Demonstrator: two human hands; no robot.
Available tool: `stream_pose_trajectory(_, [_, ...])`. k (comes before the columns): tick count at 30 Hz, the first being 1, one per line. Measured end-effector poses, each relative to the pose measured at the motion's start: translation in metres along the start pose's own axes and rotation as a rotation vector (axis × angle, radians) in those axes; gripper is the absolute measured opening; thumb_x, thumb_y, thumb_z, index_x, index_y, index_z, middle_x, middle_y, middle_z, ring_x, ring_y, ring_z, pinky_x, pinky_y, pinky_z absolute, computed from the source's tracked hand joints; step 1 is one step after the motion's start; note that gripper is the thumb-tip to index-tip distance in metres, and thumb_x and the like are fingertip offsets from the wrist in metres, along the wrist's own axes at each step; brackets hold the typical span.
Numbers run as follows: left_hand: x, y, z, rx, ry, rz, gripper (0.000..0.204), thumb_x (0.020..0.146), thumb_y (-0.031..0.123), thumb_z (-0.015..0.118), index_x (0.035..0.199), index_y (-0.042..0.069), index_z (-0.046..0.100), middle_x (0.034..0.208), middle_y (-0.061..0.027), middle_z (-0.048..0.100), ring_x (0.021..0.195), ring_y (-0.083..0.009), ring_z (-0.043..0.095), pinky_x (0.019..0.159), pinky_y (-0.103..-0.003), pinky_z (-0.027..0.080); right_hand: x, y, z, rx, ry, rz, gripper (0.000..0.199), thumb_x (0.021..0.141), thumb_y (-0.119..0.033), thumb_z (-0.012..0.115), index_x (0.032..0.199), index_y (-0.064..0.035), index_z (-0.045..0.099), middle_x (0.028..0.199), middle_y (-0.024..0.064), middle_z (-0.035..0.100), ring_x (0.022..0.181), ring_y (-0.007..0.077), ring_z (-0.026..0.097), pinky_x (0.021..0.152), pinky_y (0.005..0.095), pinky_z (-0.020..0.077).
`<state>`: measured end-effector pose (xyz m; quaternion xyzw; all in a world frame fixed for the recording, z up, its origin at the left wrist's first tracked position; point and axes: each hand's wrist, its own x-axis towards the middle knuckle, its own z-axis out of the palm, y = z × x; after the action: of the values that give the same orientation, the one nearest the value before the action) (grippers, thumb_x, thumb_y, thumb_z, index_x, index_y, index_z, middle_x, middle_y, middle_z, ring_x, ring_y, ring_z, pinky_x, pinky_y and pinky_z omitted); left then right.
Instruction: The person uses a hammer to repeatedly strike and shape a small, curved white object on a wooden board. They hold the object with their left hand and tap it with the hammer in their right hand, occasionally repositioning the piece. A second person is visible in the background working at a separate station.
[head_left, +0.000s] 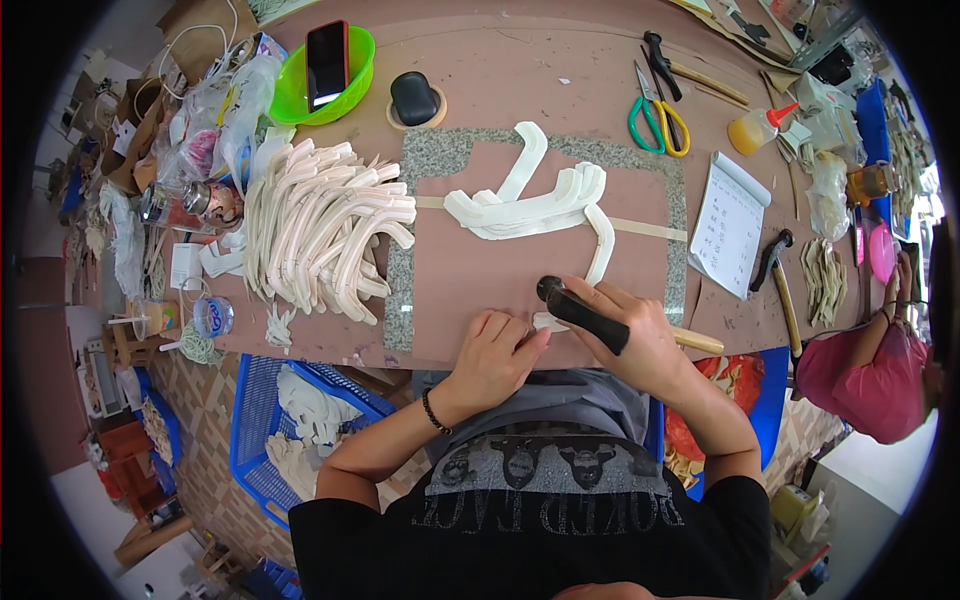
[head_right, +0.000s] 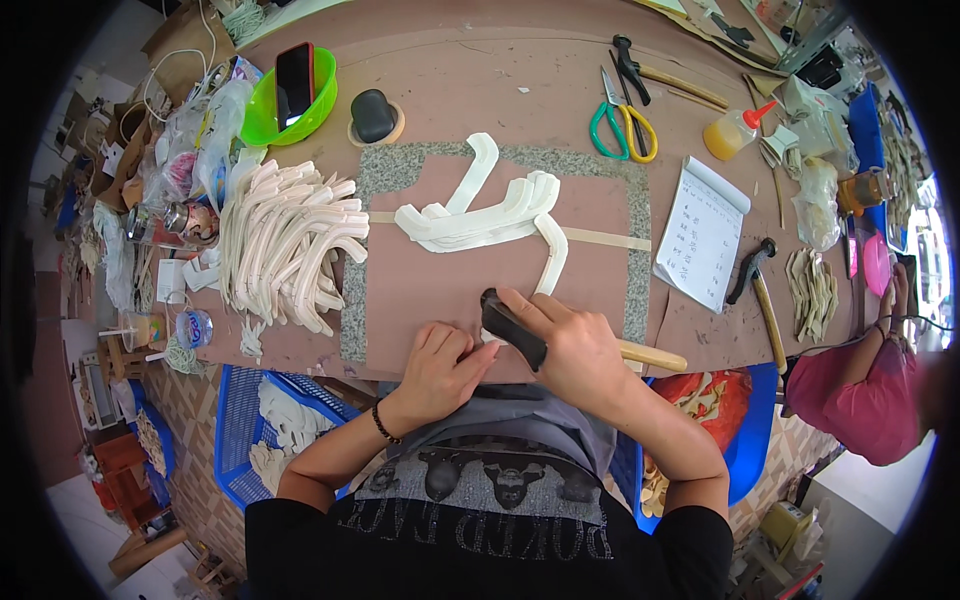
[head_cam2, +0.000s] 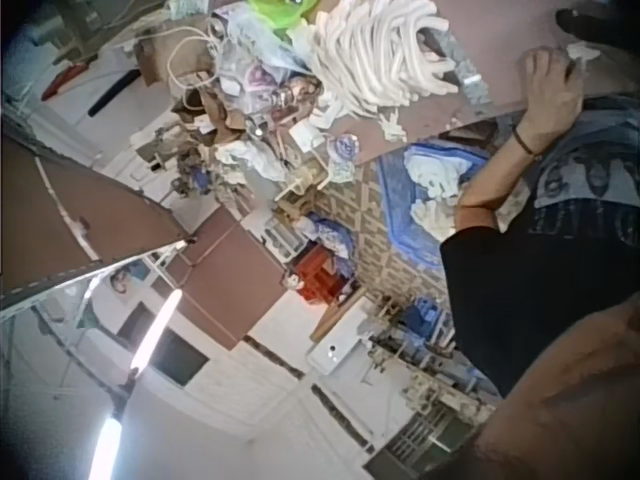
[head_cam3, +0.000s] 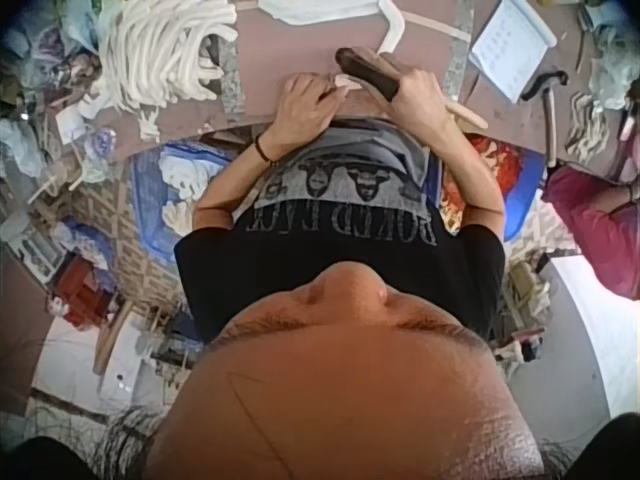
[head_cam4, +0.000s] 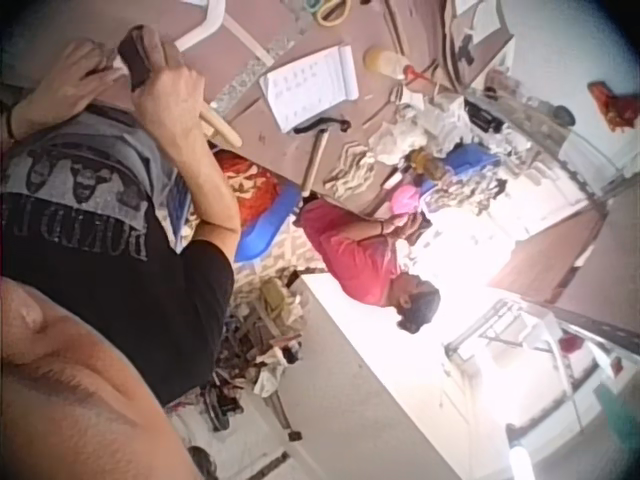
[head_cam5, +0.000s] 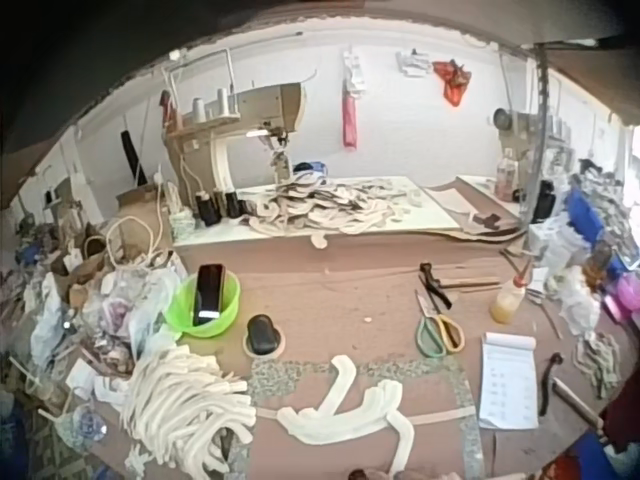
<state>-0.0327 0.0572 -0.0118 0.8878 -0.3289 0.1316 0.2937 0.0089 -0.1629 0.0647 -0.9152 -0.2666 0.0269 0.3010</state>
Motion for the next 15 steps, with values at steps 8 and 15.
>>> stream_pose_trajectory(8, [0.007, -0.008, -0.016, 0.057, -0.088, 0.052, 0.027, 0.083, 0.018, 0.075, 0.108, 0.008, 0.073, 0.088, -0.0060, 0.052, 0.087, -0.0251, 0.052, 0.084, -0.041, 0.042, 0.004, 0.020, 0.001, -0.025, 0.029, 0.111, 0.048, 0.091, -0.028, 0.072, 0.133, -0.0050, 0.062, 0.085, 0.0136, 0.068, 0.070, 0.0371, 0.069, 0.061, 0.0447, 0.0557])
stream_pose_trajectory(15, [0.060, -0.030, -0.006, 0.111, -0.070, 0.019, 0.033, 0.081, 0.020, 0.076, 0.110, 0.006, 0.069, 0.094, -0.0062, 0.054, 0.091, -0.0260, 0.054, 0.085, -0.041, 0.043, -0.034, 0.001, -0.015, -0.026, -0.042, 0.174, 0.047, 0.095, -0.030, 0.068, 0.134, -0.0037, 0.061, 0.091, 0.0187, 0.068, 0.070, 0.0401, 0.069, 0.063, 0.0460, 0.0557])
